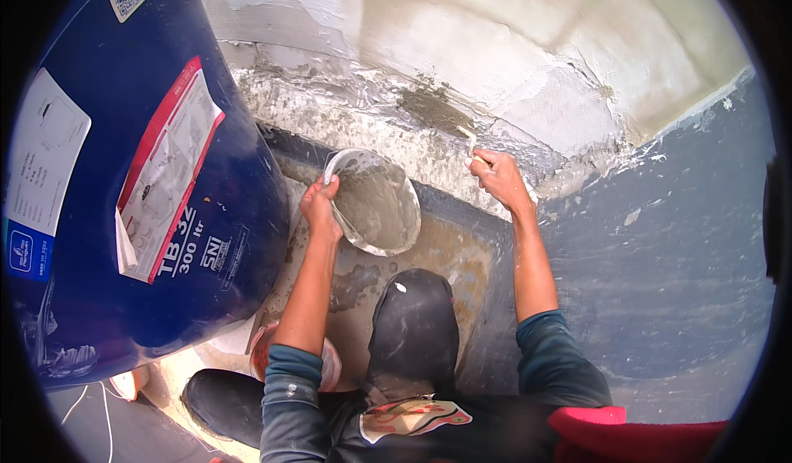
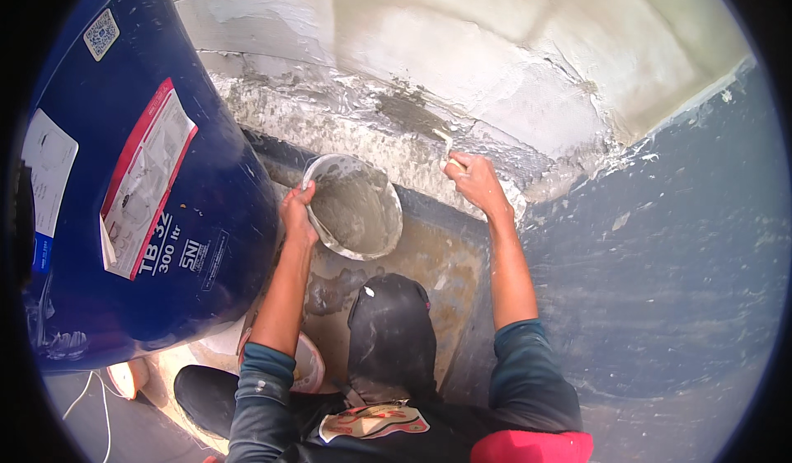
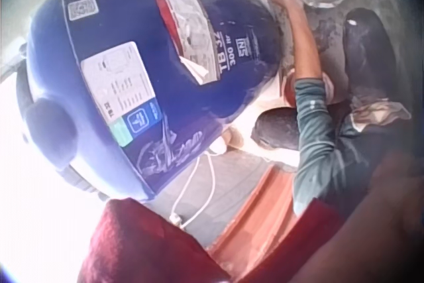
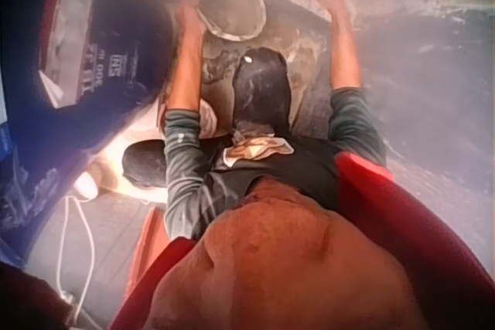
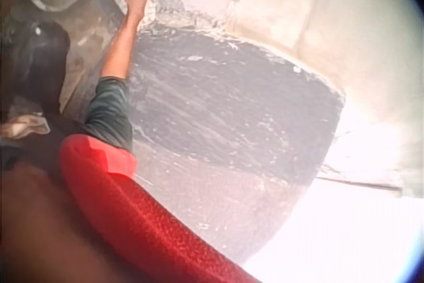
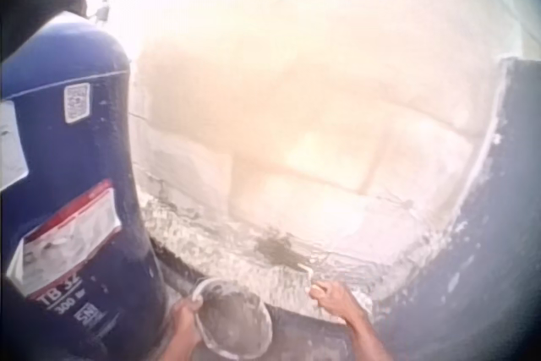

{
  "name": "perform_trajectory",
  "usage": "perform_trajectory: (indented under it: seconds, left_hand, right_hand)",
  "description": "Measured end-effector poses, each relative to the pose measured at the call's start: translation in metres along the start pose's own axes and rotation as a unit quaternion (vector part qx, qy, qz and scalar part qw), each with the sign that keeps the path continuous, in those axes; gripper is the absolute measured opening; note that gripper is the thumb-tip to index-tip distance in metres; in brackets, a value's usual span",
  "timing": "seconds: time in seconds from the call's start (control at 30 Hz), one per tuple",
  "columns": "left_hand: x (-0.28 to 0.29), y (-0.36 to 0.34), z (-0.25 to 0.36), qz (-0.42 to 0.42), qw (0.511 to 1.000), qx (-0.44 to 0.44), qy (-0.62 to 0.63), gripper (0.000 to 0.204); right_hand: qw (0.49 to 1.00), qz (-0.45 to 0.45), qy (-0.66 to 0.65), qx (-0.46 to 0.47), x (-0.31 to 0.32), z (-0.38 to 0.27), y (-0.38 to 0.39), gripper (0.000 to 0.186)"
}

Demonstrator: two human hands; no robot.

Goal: The person applies a cement mixture to a wall using a trowel, scooping the material from a bucket and smoothing it over the surface.

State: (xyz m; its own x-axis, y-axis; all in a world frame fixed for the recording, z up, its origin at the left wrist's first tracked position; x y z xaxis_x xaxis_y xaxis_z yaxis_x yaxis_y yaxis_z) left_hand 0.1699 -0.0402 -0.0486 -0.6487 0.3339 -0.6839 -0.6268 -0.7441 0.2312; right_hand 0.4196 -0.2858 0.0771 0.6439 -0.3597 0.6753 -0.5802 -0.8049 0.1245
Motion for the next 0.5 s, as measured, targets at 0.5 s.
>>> perform_trajectory:
  seconds: [0.5]
  left_hand:
    - [0.033, 0.026, 0.004, 0.006, 1.000, -0.022, -0.001, 0.039]
  right_hand:
    - [0.891, -0.263, -0.327, -0.171, -0.101, 0.080, -0.014, 0.027]
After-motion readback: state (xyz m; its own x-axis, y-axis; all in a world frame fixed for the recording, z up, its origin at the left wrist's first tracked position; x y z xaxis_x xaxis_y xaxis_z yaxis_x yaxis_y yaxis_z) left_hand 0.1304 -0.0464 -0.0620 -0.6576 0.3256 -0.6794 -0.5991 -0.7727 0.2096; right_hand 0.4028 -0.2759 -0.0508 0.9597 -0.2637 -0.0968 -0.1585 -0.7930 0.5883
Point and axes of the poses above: each hand's wrist, its own y-axis away from the middle knuckle, its own x-axis out of the back of the hand, z = x × y, the point moved 4 cm from there along -y, towards the middle knuckle, and after that the axes turned 14 degrees about -z, right-handed, at the moved point
